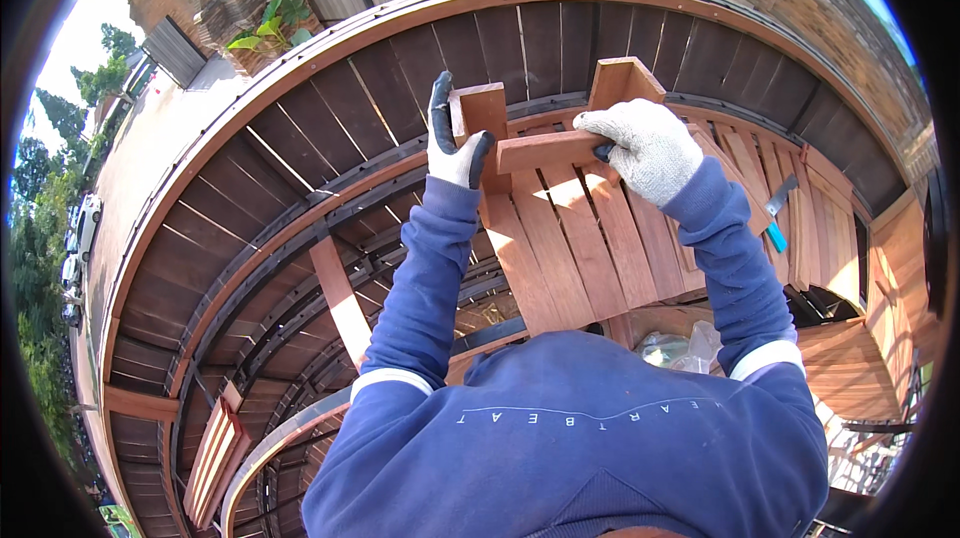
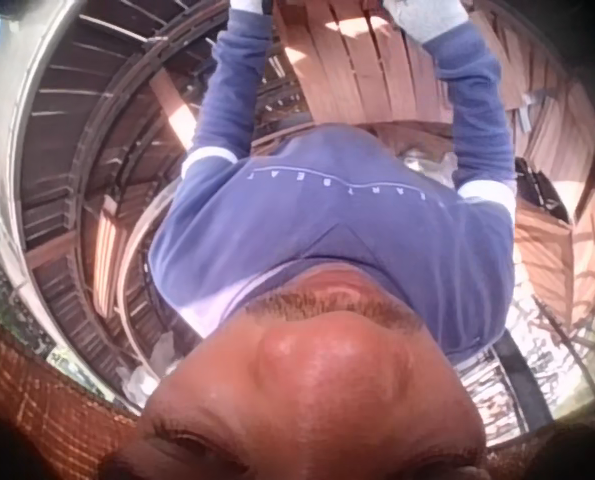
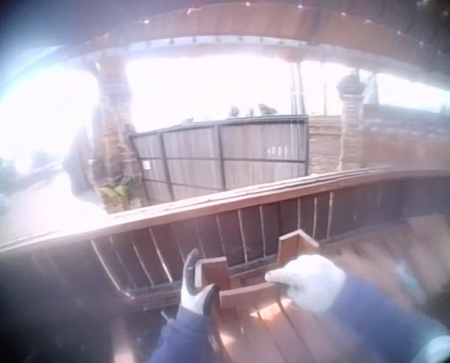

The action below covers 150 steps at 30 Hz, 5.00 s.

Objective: The person aligns wooden slats to form a joint, checks the alignment with a square tool, and fastens the pieces using a pneumatic nail gun.

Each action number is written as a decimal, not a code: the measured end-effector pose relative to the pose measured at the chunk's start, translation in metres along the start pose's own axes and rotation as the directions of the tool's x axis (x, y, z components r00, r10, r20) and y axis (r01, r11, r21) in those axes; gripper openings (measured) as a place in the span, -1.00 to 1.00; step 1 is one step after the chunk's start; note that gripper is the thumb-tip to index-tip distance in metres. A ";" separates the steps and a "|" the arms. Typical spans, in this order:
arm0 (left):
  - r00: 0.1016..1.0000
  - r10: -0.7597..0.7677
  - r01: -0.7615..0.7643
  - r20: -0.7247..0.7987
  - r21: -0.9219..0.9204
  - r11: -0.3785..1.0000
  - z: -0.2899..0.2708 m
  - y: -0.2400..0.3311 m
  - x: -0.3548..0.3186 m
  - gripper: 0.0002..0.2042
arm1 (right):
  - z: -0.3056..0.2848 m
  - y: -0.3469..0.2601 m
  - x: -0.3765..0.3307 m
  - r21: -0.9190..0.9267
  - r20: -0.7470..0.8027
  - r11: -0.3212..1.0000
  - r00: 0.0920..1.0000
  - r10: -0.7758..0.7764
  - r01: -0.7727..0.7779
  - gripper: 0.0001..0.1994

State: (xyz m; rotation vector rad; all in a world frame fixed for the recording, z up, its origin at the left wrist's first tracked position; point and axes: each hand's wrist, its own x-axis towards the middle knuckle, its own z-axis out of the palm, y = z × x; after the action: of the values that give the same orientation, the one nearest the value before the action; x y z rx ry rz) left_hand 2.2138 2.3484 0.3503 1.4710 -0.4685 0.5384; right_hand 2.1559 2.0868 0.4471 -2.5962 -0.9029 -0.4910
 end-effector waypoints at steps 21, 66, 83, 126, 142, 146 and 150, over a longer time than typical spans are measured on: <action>0.997 0.051 -0.041 -0.063 0.145 0.989 0.005 0.010 -0.008 -0.30 | 0.008 -0.007 0.061 -0.387 0.098 0.921 0.995 0.001 0.037 -0.67; 0.692 -0.532 -0.268 0.488 0.858 0.439 -0.009 0.069 0.091 -0.58 | 0.035 0.019 0.080 -0.303 0.106 0.951 0.994 -0.035 0.065 -0.67; 0.677 -0.575 -0.287 0.458 0.885 0.367 0.005 0.065 0.100 -0.64 | 0.032 0.028 0.074 -0.336 0.109 0.941 0.994 0.000 0.037 -0.69; 0.728 -0.585 -0.240 0.358 0.932 0.272 0.009 0.067 0.096 -0.65 | -0.035 0.102 0.055 -0.281 0.294 0.957 0.942 0.160 -0.074 -0.61; 0.701 -0.636 -0.198 0.322 0.945 0.261 0.018 0.080 0.096 -0.65 | -0.029 0.118 0.066 -0.287 0.343 0.956 0.938 0.045 0.059 -0.65; 0.702 -0.622 -0.245 0.347 0.938 0.246 0.013 0.072 0.097 -0.65 | -0.030 0.115 0.063 -0.283 0.327 0.958 0.944 0.046 0.051 -0.65; 0.685 -0.640 -0.261 0.348 0.937 0.230 0.014 0.075 0.099 -0.65 | -0.032 0.112 0.063 -0.297 0.342 0.953 0.938 0.052 0.055 -0.65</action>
State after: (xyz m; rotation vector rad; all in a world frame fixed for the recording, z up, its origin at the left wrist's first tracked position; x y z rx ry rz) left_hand 2.2480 2.3414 0.4704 3.0363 -0.5045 -0.1411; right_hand 2.2682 2.0234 0.4791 -3.0276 -1.0046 -0.1801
